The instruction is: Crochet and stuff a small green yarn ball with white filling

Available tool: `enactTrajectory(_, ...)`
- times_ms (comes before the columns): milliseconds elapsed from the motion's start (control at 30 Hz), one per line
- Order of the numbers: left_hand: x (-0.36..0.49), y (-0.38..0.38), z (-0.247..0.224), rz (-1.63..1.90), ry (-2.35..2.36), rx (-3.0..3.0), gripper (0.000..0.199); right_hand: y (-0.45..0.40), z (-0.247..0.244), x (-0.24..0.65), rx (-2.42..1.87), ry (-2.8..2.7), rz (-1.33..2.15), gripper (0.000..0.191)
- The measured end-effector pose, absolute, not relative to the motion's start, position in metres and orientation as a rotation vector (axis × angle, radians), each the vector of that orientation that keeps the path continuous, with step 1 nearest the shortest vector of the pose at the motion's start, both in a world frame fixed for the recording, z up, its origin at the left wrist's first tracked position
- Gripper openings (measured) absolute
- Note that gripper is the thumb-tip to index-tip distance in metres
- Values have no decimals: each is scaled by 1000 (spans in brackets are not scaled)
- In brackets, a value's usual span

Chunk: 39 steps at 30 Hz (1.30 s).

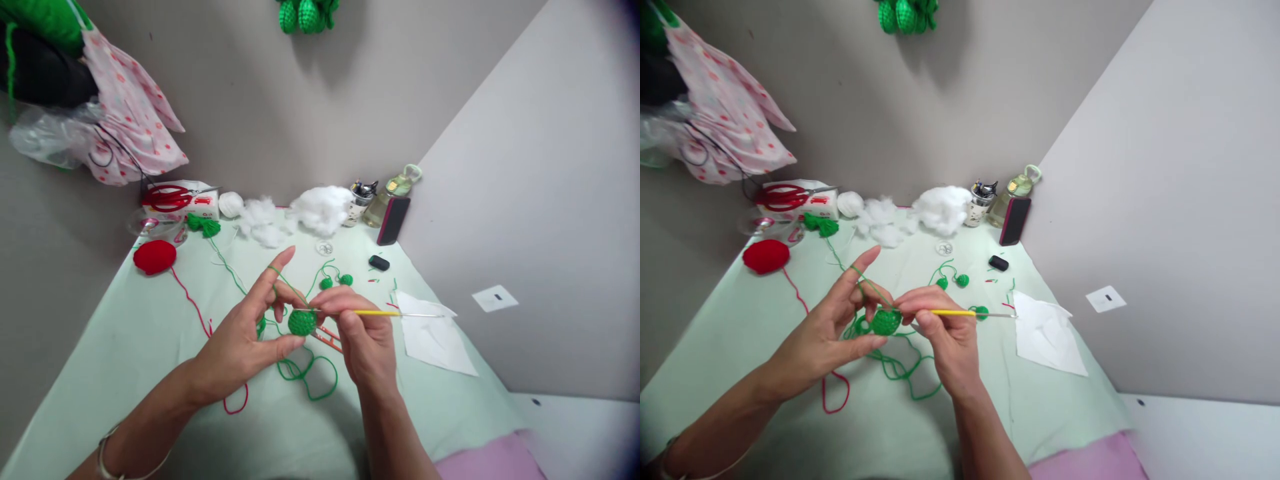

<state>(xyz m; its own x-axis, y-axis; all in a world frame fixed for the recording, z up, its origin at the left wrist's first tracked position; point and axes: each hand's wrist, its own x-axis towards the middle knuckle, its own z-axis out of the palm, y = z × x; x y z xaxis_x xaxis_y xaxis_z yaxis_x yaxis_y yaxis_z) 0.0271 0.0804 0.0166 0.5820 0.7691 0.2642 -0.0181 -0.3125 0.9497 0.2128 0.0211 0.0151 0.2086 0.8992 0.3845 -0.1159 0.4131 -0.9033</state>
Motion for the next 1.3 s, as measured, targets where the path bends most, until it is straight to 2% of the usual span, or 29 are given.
enactTrajectory(133, 26, 81, 16, 866, 623, 1724, 99, 21, 15, 213, -860, -1129, 826, 18)
enactTrajectory(367, 25, 80, 18, 854, 602, 1732, 96, 20, 20, 211, -799, -882, 1034, 25)
enactTrajectory(567, 25, 80, 20, 835, 627, 1773, 95, 19, 18, 216, -824, -917, 1050, 28)
enactTrajectory(900, 21, 82, 22, 784, 701, 1938, 94, 12, 25, 228, -956, -1248, 855, 25)
enactTrajectory(1133, 22, 84, 23, 761, 688, 2089, 85, 8, 33, 236, -1100, -1597, 710, 23)
enactTrajectory(1300, 23, 81, 23, 795, 694, 1958, 93, 9, 25, 229, -992, -1514, 610, 24)
